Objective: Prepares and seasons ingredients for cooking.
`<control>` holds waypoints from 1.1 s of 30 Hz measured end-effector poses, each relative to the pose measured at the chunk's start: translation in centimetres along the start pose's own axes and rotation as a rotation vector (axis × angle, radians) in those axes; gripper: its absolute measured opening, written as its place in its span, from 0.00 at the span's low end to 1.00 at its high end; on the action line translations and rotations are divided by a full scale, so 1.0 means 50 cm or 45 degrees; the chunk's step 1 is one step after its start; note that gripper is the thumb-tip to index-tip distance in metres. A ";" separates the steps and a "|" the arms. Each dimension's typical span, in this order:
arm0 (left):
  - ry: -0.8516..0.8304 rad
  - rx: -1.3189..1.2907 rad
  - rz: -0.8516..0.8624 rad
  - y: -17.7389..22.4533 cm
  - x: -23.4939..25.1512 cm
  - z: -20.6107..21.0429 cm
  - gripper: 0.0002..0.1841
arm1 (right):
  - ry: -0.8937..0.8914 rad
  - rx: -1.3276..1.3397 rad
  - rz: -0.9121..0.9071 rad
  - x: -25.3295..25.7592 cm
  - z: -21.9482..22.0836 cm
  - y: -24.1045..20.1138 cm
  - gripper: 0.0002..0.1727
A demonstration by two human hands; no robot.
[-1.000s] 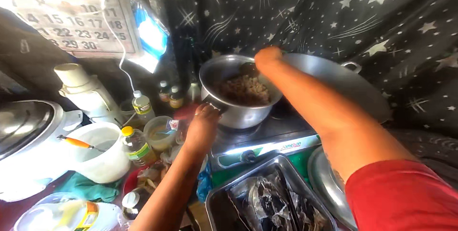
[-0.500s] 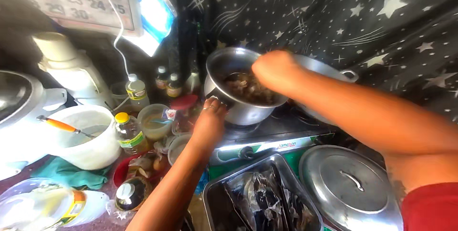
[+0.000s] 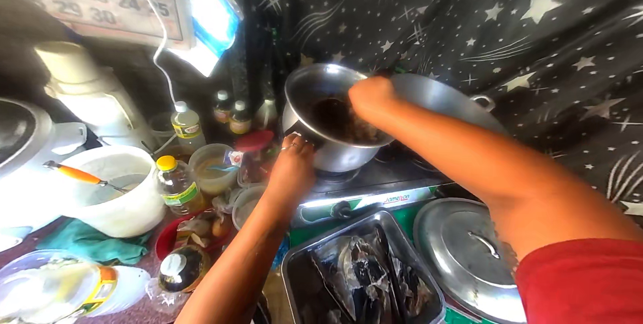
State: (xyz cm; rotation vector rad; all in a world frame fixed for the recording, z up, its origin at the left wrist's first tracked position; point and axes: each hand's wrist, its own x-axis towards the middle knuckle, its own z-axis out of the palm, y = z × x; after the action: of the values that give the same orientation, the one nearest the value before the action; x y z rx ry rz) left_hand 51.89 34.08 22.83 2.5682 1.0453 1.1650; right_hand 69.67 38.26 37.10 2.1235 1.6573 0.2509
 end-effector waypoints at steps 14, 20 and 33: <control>0.046 -0.040 -0.004 -0.007 -0.002 0.010 0.07 | 0.107 0.054 0.012 0.012 -0.030 0.027 0.11; 0.043 -0.058 0.002 -0.012 -0.004 0.014 0.07 | -0.012 0.192 0.306 0.147 0.067 0.060 0.14; 0.039 -0.048 0.018 -0.013 -0.003 0.013 0.07 | 0.015 -0.102 -0.062 -0.071 -0.096 0.028 0.21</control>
State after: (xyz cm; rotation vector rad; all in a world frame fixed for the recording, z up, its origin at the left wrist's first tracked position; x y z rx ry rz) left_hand 51.91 34.59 22.07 2.5412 1.0034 1.2192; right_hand 68.04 35.69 42.40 2.0239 1.6753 0.3103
